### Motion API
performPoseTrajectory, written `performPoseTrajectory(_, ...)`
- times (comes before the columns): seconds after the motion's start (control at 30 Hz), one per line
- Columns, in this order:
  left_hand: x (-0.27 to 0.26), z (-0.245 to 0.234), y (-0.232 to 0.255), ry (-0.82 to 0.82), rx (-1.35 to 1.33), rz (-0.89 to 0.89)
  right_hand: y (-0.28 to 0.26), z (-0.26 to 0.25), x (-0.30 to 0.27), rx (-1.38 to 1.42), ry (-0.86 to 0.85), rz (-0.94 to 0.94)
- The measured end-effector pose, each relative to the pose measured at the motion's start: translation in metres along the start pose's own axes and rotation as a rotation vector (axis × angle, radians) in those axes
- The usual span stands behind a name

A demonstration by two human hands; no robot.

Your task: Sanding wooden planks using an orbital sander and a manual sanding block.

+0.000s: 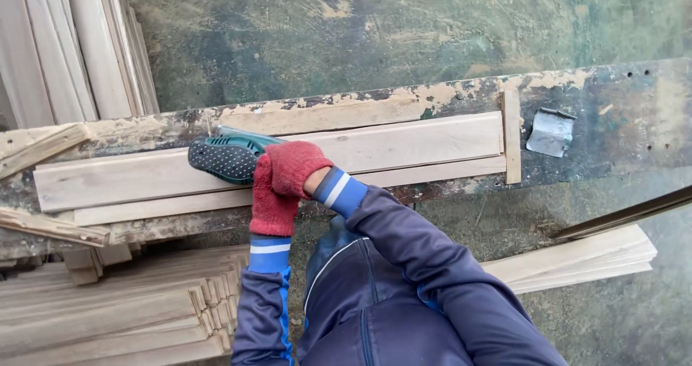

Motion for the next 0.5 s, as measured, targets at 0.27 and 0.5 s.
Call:
performPoseTrajectory(0.27,-0.017,0.056,-0.106,0.018,-0.05,0.064,0.089,-0.047,-0.012,-0.085,-0.06,-0.022)
performPoseTrajectory(0.5,-0.08,0.151,-0.225,0.125,0.015,0.161,0.207,-0.086,-0.036,-0.188,-0.091,-0.083)
Point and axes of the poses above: each hand's wrist, its own x-axis towards the middle knuckle, its own z-axis out of the palm, y = z × x, the point moved 6 cm from there along x, towards the middle knuckle, and after that the axes turned 13 degrees about z, right-handed, at the moved point
